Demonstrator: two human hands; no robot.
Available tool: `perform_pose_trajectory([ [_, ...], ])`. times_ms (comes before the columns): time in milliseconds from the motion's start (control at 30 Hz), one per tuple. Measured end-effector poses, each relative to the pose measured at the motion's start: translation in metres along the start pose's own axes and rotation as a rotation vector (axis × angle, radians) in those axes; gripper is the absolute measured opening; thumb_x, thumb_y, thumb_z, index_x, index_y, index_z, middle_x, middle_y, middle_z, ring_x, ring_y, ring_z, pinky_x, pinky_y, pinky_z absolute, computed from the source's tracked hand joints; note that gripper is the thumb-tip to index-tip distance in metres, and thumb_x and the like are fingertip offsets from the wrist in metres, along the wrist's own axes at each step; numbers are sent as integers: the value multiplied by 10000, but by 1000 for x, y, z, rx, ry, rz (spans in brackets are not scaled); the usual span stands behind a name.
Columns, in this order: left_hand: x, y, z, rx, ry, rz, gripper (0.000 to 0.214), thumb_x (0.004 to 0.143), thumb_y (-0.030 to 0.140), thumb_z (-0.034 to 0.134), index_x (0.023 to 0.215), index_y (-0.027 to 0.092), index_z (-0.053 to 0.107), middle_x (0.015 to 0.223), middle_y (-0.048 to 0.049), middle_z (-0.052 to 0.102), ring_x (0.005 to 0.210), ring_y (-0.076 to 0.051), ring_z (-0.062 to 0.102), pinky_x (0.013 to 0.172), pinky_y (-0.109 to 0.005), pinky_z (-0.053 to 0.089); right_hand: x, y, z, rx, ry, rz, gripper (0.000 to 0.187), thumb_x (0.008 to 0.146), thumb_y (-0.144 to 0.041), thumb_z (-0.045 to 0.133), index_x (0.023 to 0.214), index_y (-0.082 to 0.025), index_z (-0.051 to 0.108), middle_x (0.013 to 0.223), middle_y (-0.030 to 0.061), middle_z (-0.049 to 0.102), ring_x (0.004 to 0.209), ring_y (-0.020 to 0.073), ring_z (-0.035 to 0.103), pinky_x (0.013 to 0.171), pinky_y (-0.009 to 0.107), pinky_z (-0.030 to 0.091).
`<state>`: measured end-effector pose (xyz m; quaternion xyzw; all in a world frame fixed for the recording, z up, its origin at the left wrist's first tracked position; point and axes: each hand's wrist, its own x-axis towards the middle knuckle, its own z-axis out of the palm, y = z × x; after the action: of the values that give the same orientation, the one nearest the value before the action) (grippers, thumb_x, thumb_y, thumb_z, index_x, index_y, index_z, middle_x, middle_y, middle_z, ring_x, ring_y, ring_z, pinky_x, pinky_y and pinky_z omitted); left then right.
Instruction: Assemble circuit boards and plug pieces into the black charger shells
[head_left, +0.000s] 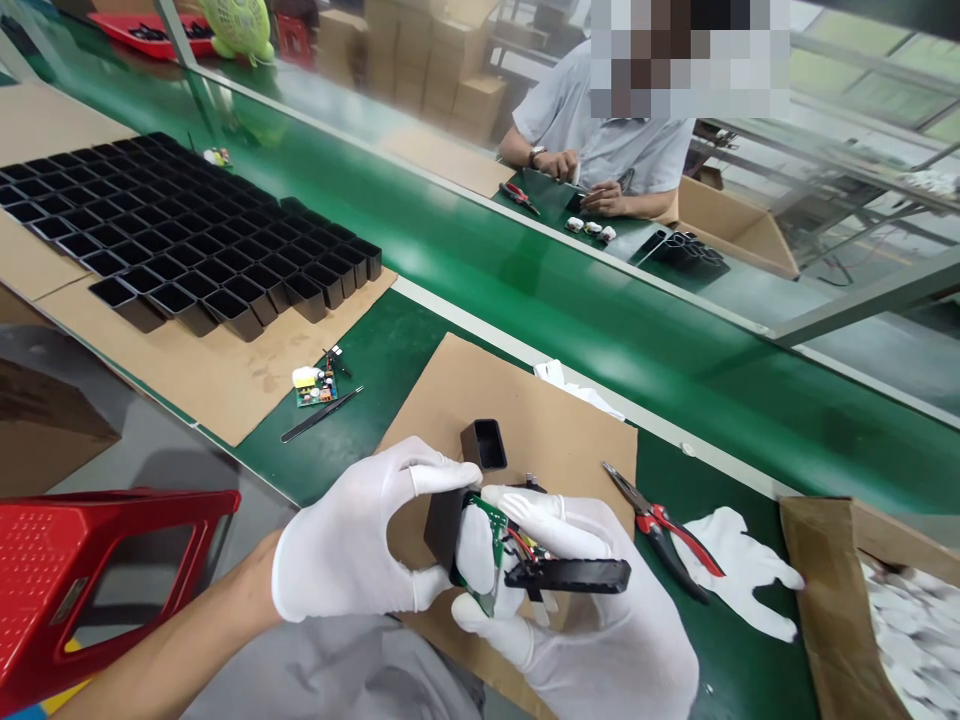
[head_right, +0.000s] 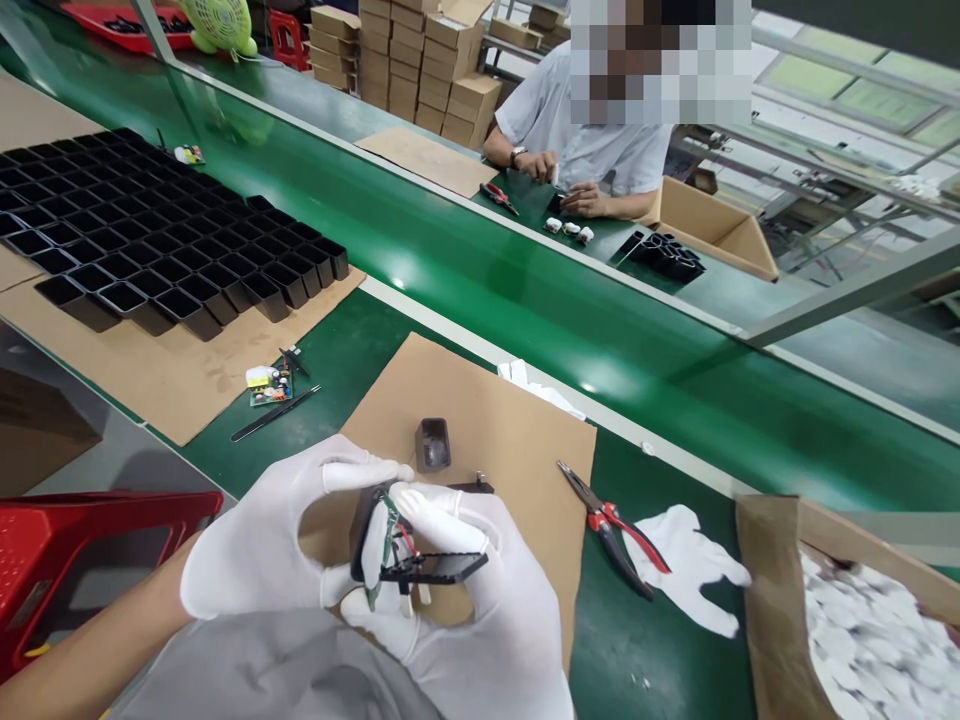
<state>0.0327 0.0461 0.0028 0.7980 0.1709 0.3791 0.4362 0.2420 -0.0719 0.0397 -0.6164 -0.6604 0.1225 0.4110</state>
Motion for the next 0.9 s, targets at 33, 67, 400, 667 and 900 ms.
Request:
perform_pose_trajectory([
  [33,0,0,0,-1,-2,-4,802,732,122,842,1473,295,587,1297,-65,734,1142,-245,774,974,-358,647,0,0,0,-4,2,-3,606,779,-358,986,1332,-405,742,1159,55,802,1018,359,827,779,457,757],
  [67,0,0,0,-2,-3,-5,796,734,119,839,1469,292,590,1290,-66,737,1140,-245,775,975,-358,646,1,-1,0,-9,4,-4,607,783,-361,986,1336,-400,740,1154,57,801,1015,353,826,779,456,755],
  [400,4,2,-4,-39,-10,-35,772,672,96,848,1397,261,642,1268,-94,776,1126,-281,783,962,-397,655,0,-1,3,3,11,-5,577,796,-357,980,1314,-402,729,1126,49,799,1006,339,818,749,441,757],
  [667,0,0,-1,-24,-5,-38,762,712,136,886,1417,280,637,1261,-72,760,1119,-261,783,957,-388,654,-3,-1,5,-34,-9,7,623,795,-299,967,1351,-390,702,1155,54,766,1015,312,794,846,486,744],
  [900,2,0,2,-101,8,14,710,727,165,910,1373,273,636,1182,-57,795,1053,-252,779,943,-402,646,-1,-6,9,-1,-31,10,728,752,-360,1019,1400,-347,687,1184,85,713,1071,319,769,901,494,724],
])
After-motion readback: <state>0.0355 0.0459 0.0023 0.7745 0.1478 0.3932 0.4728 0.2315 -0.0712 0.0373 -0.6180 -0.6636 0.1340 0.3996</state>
